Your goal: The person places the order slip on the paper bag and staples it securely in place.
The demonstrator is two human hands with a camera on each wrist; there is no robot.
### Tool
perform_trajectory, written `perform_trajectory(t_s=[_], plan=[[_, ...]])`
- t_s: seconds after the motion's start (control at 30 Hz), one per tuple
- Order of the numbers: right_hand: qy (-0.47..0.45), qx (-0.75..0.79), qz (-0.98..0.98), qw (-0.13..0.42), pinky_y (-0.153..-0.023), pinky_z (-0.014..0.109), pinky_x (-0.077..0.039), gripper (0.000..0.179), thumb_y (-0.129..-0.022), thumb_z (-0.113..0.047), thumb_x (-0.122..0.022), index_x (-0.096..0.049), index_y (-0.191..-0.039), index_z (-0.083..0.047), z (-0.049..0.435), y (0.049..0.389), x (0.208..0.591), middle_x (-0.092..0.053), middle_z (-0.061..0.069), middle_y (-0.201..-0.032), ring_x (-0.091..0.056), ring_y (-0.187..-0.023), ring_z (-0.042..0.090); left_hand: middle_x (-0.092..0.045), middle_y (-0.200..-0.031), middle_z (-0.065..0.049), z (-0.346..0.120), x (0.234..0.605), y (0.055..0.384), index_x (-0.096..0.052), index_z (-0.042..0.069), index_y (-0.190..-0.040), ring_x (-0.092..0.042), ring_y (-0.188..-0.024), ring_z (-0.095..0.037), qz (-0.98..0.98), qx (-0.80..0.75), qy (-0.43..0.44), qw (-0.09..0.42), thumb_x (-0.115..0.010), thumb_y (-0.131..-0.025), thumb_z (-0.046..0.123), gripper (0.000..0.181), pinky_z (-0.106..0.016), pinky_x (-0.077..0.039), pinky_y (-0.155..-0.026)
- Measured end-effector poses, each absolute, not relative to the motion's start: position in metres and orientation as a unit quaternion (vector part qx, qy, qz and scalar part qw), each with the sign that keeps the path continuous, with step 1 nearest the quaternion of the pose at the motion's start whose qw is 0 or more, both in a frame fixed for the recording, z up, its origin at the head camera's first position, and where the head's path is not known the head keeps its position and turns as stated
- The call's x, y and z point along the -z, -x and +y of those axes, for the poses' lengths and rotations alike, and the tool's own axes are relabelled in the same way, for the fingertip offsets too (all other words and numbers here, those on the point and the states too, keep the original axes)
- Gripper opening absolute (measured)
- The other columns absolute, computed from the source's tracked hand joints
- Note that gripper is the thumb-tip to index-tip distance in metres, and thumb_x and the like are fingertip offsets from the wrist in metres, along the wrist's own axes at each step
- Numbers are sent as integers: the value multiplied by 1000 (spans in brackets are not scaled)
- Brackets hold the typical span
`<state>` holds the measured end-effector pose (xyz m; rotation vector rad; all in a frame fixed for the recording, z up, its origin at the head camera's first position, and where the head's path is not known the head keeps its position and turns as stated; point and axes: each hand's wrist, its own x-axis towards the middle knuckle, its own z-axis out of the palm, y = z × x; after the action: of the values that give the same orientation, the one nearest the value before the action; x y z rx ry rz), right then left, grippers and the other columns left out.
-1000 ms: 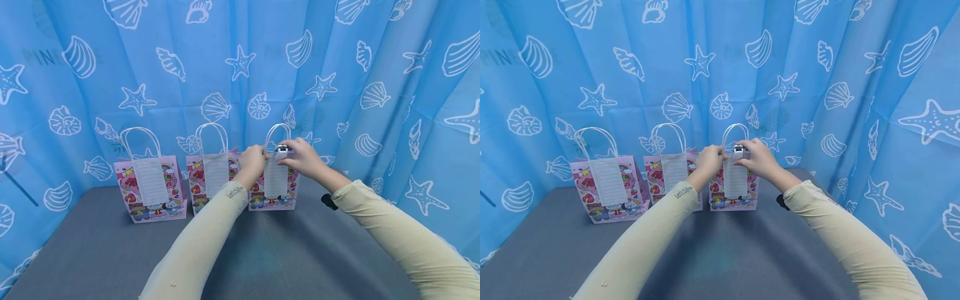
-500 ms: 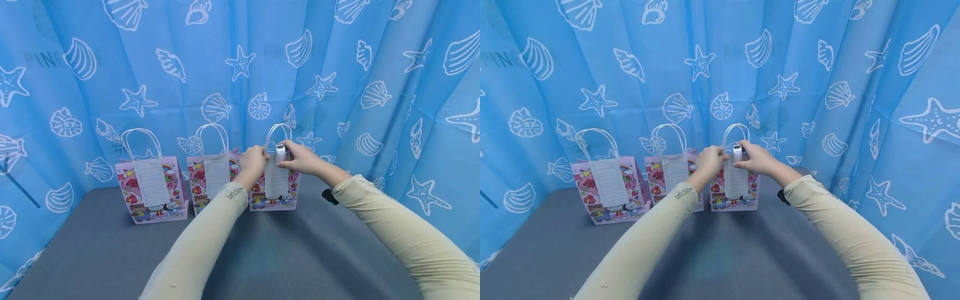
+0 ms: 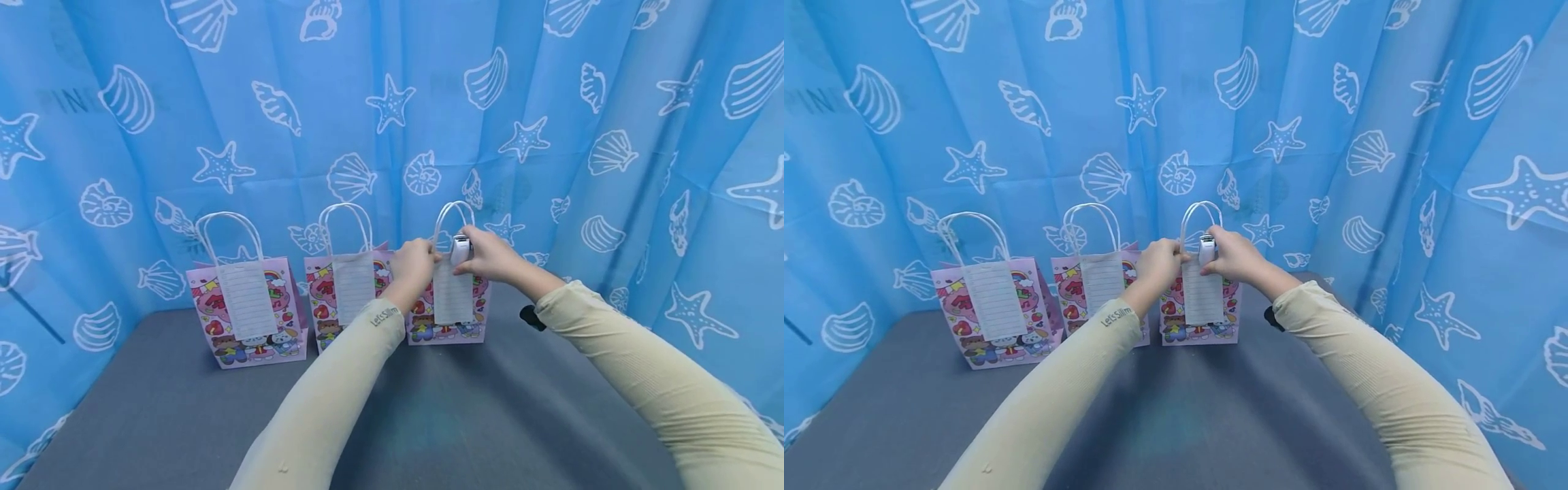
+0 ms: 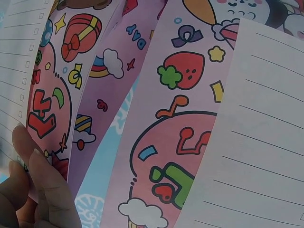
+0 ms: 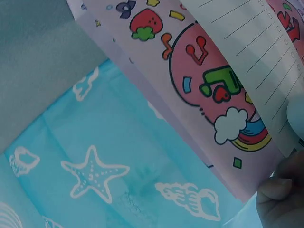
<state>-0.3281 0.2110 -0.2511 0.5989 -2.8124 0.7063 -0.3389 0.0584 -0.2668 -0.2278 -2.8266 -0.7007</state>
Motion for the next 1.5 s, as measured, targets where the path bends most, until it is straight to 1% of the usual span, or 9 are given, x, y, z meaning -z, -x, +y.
perform_trajectory(t_s=[0.3,0.47,0.73,0.83,0.9,1.03,1.23,1.4,1.5], plan=[[-195,-232,-949,87,-74,45,-52,53,-80,-8,-80,-51,-122,5,211,330,249,-62,22,-103,-62,-89,34,-71,-88,1,58,266,339,-75,17,-104,-58,-65,-13,-961,242,74,113,-63,-92,36,26,-25,-43,-55],[-195,-229,-949,98,-70,43,-51,50,-79,-9,-81,-54,-120,4,211,330,249,-62,19,-98,-61,-84,32,-71,-89,1,58,265,338,-75,17,-104,-58,-64,-13,-959,249,77,114,-63,-92,35,25,-24,-42,-55],[-198,-189,-945,180,-57,39,-47,37,-78,-11,-82,-57,-102,0,212,328,258,-65,16,-84,-60,-67,27,-72,-93,3,62,264,339,-75,19,-105,-60,-69,-13,-963,234,80,109,-62,-92,36,25,-26,-43,-56],[-189,-182,-946,188,-55,38,-45,35,-78,-12,-82,-55,-98,0,212,327,260,-64,17,-82,-59,-64,27,-72,-97,4,64,264,339,-74,20,-107,-60,-70,-13,-963,231,86,106,-62,-93,36,25,-25,-44,-56],[-183,-179,-952,170,-55,38,-46,39,-79,-13,-82,-55,-104,1,213,325,258,-64,17,-84,-59,-65,27,-72,-97,4,65,264,339,-74,20,-107,-60,-69,-13,-963,234,87,104,-62,-93,36,25,-25,-43,-56],[-185,-228,-948,124,-65,42,-52,53,-81,-11,-80,-50,-122,5,214,322,249,-63,22,-97,-63,-79,32,-72,-90,3,65,265,340,-75,19,-105,-57,-66,-13,-961,246,77,101,-62,-93,36,25,-24,-42,-54],[-160,-364,-909,129,-72,42,-51,57,-85,-9,-75,-44,-130,6,226,317,240,-58,25,-107,-59,-91,34,-69,-86,0,62,266,341,-73,15,-103,-59,-68,-15,-959,256,78,94,-61,-94,35,25,-27,-45,-58],[-119,-445,-879,124,-83,44,-50,61,-89,-13,-72,-38,-136,6,237,311,241,-52,25,-119,-55,-103,34,-70,-93,-1,60,265,340,-71,14,-108,-64,-79,-18,-955,263,88,101,-61,-96,33,25,-31,-50,-66],[-95,-480,-864,117,-90,44,-47,64,-91,-14,-70,-34,-139,6,243,306,243,-49,26,-125,-52,-109,33,-69,-106,-3,58,263,337,-67,13,-118,-66,-91,-20,-949,282,90,108,-63,-95,30,28,-33,-52,-74]])
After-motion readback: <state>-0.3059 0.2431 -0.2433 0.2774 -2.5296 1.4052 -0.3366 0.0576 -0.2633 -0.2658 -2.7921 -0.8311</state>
